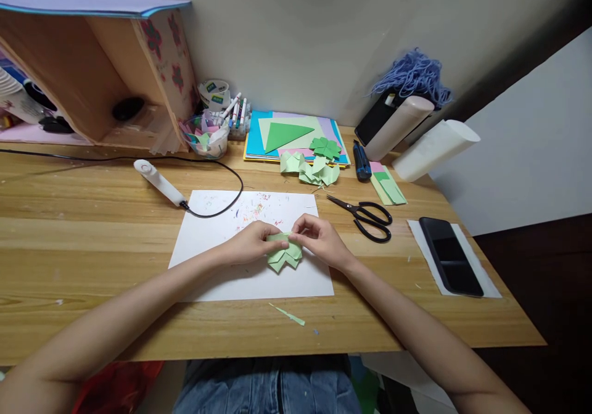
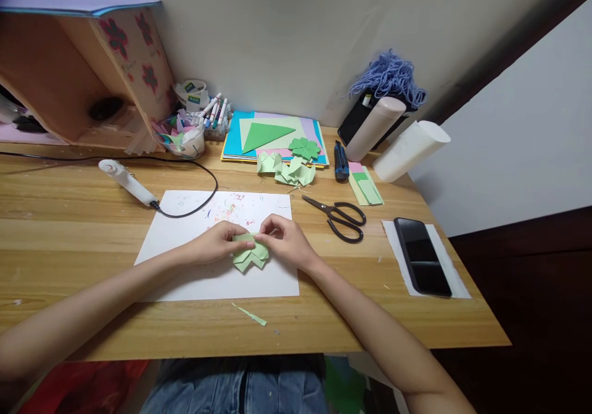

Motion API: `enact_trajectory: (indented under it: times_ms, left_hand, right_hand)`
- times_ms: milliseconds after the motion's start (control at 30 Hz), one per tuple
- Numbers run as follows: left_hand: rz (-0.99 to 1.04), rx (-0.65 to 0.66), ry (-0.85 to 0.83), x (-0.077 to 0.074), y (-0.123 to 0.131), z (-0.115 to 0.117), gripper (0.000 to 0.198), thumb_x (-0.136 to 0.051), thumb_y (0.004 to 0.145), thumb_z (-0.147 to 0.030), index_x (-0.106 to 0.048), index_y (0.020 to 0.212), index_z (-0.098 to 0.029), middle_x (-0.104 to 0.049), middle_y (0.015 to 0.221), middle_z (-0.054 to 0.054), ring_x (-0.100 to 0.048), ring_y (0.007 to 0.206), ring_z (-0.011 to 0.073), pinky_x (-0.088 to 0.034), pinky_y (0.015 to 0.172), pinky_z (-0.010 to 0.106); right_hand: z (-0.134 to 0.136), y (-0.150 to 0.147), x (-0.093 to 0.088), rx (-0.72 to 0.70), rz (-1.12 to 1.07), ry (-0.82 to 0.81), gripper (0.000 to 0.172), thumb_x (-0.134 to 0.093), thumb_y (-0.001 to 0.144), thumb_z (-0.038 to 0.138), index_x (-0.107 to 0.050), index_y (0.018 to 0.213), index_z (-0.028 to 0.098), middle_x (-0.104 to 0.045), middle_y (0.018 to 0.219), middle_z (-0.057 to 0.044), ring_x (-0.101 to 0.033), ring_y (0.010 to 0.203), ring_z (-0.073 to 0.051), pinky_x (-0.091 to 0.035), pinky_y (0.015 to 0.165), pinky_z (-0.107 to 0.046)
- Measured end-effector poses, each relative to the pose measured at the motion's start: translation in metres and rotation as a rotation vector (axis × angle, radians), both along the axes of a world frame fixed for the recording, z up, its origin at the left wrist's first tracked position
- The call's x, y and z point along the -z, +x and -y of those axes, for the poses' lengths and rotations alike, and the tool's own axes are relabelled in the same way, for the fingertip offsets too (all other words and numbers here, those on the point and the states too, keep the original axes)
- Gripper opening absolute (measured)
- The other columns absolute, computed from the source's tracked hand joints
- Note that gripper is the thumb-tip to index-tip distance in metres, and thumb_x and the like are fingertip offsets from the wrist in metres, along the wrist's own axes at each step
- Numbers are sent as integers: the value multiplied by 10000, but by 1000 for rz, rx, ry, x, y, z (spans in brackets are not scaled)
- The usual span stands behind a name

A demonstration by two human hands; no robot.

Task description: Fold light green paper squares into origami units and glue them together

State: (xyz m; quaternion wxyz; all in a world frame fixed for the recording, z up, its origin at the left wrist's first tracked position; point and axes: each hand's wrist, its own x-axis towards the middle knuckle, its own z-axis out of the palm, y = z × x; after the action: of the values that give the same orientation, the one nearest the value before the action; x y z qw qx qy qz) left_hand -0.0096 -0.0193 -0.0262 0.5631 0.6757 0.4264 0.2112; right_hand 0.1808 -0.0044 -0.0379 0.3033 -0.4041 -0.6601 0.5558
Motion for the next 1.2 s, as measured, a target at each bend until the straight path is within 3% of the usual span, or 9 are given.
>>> enact_trajectory:
  times_ms: [233,700,767,900,1000,1200]
  left_hand:
    - [-13,-6,44,2,0,-2,288,-501,756,-376,-568,580,-158,-451,518,-10,-344,469,97,-252,463,236]
    - [-56,29,-40,4,-2,-3,333,-471,783,-408,-559,642,-120,-499,585,-1,-374,511,84,-275,494,218]
    - [-26,30,-53,3,-1,-3,338,-470,784,-411,-567,654,-114,-495,586,-4,-374,515,82,-276,499,218]
    - [56,-12,-96,0,0,-2,349,-471,780,-420,-581,669,-108,-478,571,-12,-377,516,83,-275,498,216]
    - [80,-44,-125,-2,1,-1,340,-490,768,-411,-583,654,-105,-469,552,-15,-374,504,81,-273,493,217]
    - [106,-71,-176,1,2,0,331,-504,764,-398,-591,653,-98,-500,550,-2,-387,494,81,-284,492,220]
  right_hand:
    - [4,-5,1,85,-13,16,166,-610,722,306,-527,713,162,-533,681,6,-490,612,-104,-401,573,-235]
    - [13,-11,1,180,19,109,155,-592,744,299,-515,702,171,-536,668,1,-491,614,-109,-396,562,-229]
    - [11,-9,1,176,-22,70,151,-605,735,302,-526,747,173,-533,674,7,-493,616,-105,-398,562,-225]
    - [2,-1,-2,66,-108,-163,270,-625,719,321,-525,923,177,-525,646,30,-497,575,-92,-405,545,-219]
    - [-3,4,-5,3,-78,-228,217,-635,704,335,-559,770,143,-545,648,12,-502,570,-88,-408,557,-224]
    - [1,-3,-5,74,-50,-142,248,-595,736,357,-492,635,156,-479,536,41,-444,501,-81,-358,504,-218]
